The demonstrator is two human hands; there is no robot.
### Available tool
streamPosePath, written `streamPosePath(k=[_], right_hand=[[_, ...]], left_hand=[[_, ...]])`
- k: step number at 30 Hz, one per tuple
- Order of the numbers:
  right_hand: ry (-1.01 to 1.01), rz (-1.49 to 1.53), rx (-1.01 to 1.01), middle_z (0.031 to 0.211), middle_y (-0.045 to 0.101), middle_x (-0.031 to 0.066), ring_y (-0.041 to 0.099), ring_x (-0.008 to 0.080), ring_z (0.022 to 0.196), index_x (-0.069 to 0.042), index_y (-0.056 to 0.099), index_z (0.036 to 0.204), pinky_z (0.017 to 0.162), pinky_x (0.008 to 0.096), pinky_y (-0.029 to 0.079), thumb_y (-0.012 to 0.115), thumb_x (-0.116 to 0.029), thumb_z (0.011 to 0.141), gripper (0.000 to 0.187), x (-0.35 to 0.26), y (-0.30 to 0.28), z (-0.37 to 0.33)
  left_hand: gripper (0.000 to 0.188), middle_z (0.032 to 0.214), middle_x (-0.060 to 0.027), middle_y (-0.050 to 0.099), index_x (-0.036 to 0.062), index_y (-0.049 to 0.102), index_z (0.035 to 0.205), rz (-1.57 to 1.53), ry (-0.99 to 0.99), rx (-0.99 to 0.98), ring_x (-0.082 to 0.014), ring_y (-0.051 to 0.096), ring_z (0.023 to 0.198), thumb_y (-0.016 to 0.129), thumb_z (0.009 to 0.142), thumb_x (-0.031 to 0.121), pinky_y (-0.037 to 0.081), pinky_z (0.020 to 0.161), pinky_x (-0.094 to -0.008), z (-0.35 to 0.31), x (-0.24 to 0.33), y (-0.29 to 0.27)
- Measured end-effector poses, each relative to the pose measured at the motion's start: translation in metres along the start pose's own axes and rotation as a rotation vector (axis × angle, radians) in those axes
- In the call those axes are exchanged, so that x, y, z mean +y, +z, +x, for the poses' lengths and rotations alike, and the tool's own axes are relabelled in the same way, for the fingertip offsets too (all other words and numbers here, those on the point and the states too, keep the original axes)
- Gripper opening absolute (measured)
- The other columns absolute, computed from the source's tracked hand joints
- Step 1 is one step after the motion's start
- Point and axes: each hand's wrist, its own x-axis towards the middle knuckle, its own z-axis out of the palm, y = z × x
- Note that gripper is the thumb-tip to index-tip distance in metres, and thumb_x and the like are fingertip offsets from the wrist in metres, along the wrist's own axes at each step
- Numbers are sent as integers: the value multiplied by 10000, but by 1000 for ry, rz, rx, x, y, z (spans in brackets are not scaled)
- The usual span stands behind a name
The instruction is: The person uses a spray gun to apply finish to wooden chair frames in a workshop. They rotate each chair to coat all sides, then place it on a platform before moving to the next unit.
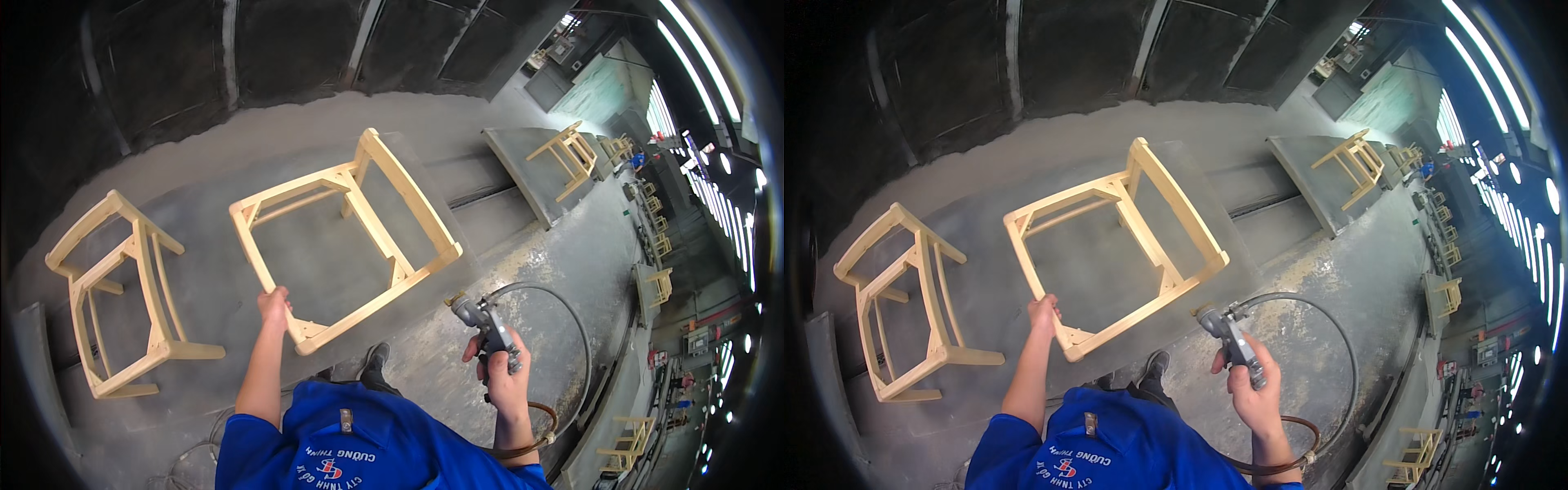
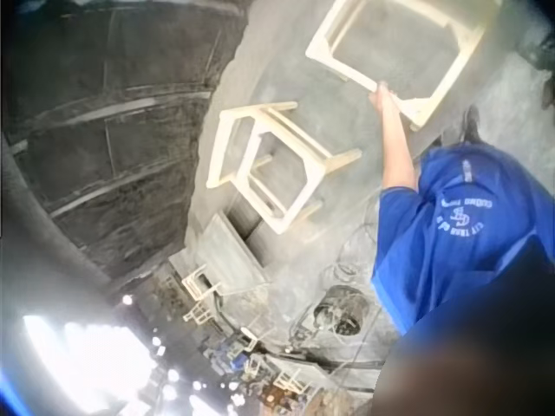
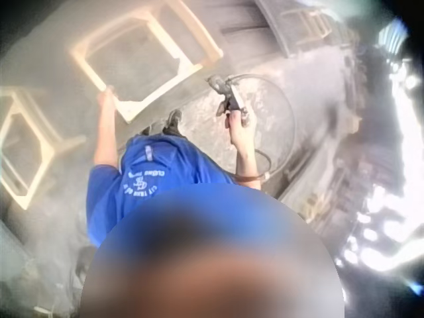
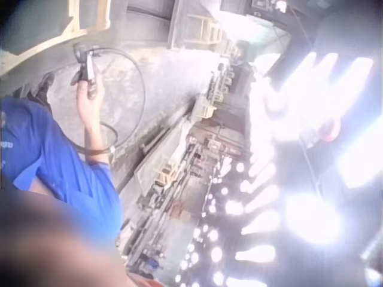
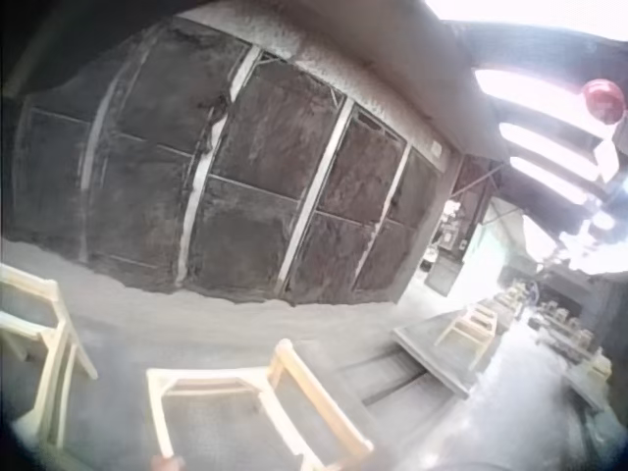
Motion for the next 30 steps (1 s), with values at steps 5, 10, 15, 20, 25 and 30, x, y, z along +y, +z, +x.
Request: streamPosePath(k=[5,10,15,20,25,30], right_hand=[[1,104,-8,844,670,88,476,40,553,20,534,1350,499,203,377,591,-614,954,749,8,-20,9],[54,156,145,825,649,102,541,89,592,11,542,1192,460,200,381,505,-642,977,689,29,-48,25],[142,210,179,806,622,106,630,157,675,-10,532,976,447,213,382,382,-618,1033,630,55,-71,55],[296,413,178,782,633,71,604,110,647,-16,577,1086,451,215,382,377,-558,1065,578,94,-78,118],[335,577,75,807,649,65,624,119,691,-33,580,1090,479,216,403,403,-548,1062,545,146,-65,189],[383,415,-73,809,663,55,636,123,688,-58,584,1063,472,221,404,411,-563,1054,535,195,-44,227]], left_hand=[[249,760,-51,521,69,487,1030,15,4,50,-158,526,543,632,828,58,462,439,-338,-5,44,-73],[240,748,-55,507,63,478,1018,257,126,226,-173,540,555,655,918,191,479,464,-346,-13,80,-90],[347,784,-141,604,8,536,1066,545,254,433,-236,634,615,648,951,316,518,517,-385,-3,85,-87],[476,870,-212,701,-43,593,1162,917,313,672,-304,707,674,624,956,385,557,581,-422,15,74,-89],[497,817,-195,700,-58,587,1146,899,255,690,-303,701,632,619,956,401,563,578,-422,9,78,-79],[460,746,-168,665,-46,577,1044,856,259,655,-277,669,568,632,952,401,543,506,-410,9,79,-77]])
